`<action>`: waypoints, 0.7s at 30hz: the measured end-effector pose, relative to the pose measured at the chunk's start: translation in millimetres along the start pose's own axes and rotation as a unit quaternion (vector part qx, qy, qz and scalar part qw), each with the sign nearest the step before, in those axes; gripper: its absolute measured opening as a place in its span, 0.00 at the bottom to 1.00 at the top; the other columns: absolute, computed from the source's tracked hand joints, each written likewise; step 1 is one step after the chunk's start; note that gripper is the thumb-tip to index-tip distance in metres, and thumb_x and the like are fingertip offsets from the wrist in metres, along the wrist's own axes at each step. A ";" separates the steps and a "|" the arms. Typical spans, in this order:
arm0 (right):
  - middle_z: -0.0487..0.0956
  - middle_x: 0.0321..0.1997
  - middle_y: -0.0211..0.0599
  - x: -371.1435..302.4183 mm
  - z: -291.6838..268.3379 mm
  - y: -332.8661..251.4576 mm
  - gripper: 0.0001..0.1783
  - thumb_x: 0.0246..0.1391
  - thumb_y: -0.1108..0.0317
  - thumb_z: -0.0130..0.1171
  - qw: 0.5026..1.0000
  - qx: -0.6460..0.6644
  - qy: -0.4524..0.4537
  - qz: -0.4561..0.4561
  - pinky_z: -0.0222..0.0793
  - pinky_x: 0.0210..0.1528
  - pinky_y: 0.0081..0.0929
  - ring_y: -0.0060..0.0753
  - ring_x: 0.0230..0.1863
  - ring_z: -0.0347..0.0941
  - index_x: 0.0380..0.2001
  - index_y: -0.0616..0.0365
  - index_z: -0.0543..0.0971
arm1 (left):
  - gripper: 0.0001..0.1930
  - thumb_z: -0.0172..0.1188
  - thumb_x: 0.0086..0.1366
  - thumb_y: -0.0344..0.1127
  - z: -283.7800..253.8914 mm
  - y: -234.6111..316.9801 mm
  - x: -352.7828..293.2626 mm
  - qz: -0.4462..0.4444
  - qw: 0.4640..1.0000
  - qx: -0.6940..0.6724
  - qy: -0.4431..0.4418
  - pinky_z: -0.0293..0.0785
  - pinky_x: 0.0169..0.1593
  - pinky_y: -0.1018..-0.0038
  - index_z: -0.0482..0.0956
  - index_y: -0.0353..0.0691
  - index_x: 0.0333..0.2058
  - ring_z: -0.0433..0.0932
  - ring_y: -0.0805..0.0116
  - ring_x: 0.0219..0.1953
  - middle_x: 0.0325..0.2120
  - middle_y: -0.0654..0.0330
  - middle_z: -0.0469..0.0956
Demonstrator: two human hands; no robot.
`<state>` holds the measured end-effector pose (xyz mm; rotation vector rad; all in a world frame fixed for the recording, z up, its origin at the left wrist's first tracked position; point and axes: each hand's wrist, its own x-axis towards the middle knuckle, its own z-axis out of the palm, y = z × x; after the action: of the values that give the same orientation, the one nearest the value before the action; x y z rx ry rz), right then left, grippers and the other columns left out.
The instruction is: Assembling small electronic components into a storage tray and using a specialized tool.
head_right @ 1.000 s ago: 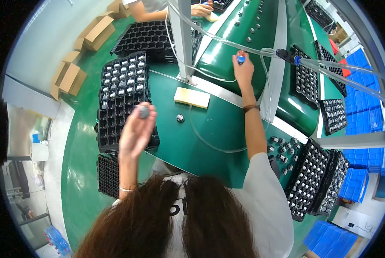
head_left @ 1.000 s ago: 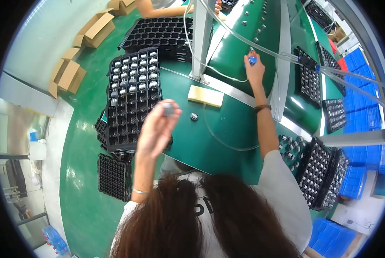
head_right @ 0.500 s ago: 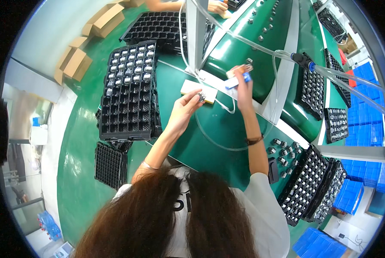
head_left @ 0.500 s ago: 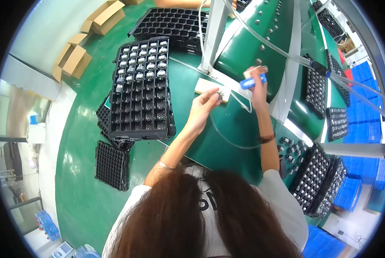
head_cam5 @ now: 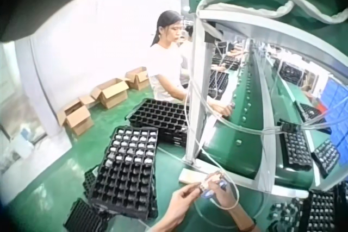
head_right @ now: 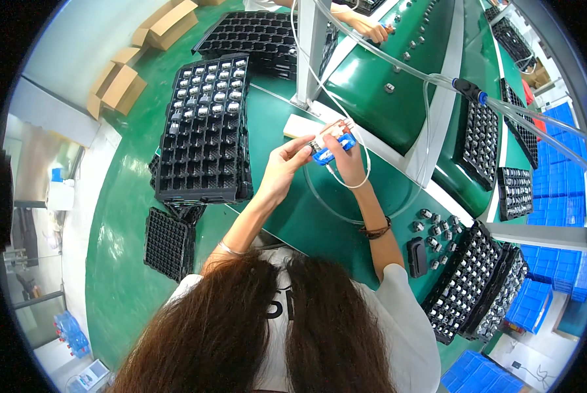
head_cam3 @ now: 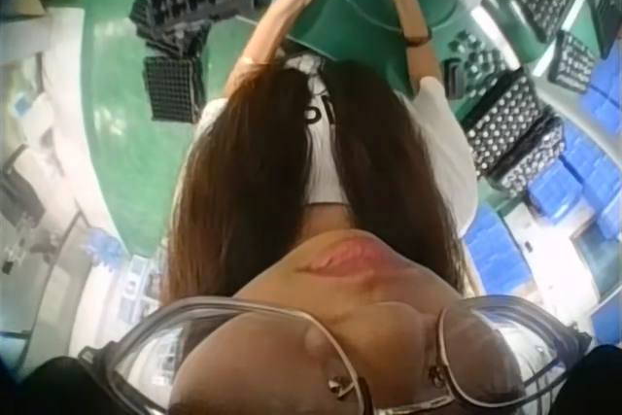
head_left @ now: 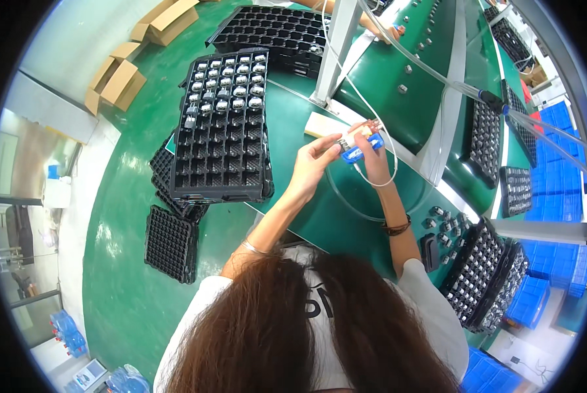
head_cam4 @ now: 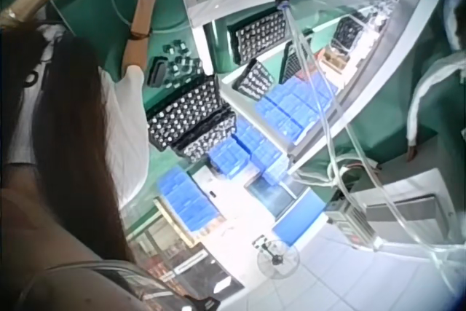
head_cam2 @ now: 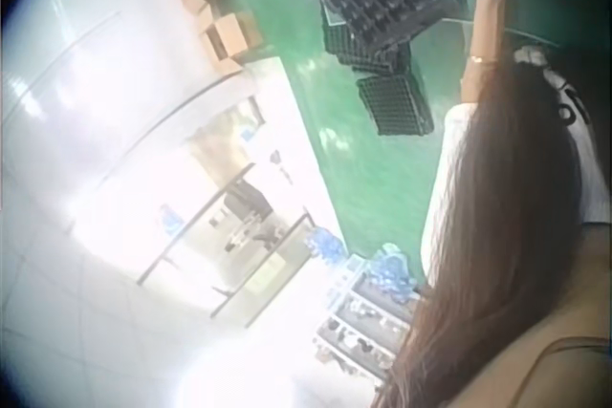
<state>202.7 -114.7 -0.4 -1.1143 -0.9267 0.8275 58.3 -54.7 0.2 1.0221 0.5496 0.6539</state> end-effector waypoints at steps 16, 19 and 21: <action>0.78 0.32 0.50 36.7 25.9 18.4 0.22 0.45 0.60 0.66 0.887 -0.458 0.062 -0.006 0.69 0.33 0.34 0.48 0.34 0.77 0.37 0.63 0.69 | 0.20 0.47 0.68 0.41 -23.9 -1.0 -38.1 0.026 0.994 -0.018 0.103 0.67 0.50 0.75 0.66 0.35 0.53 0.72 0.69 0.48 0.49 0.55 0.71; 0.77 0.29 0.40 32.9 23.2 18.2 0.30 0.43 0.61 0.68 0.909 -0.413 0.058 -0.012 0.67 0.30 0.30 0.40 0.28 0.75 0.44 0.60 0.64 | 0.19 0.47 0.69 0.42 -27.8 5.0 -51.2 0.030 0.993 -0.016 0.111 0.67 0.49 0.75 0.67 0.35 0.52 0.72 0.70 0.47 0.48 0.56 0.71; 0.73 0.28 0.34 17.5 -6.9 8.6 0.32 0.43 0.62 0.69 0.902 -0.425 0.075 -0.035 0.65 0.28 0.26 0.32 0.26 0.70 0.46 0.58 0.62 | 0.17 0.46 0.69 0.40 -22.2 6.5 -55.9 0.030 0.996 -0.024 0.085 0.67 0.48 0.75 0.68 0.35 0.51 0.72 0.70 0.45 0.46 0.57 0.72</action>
<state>215.2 -99.4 -6.6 -1.8502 -1.2262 0.2388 3.2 -79.4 3.1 0.9452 0.6505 0.8102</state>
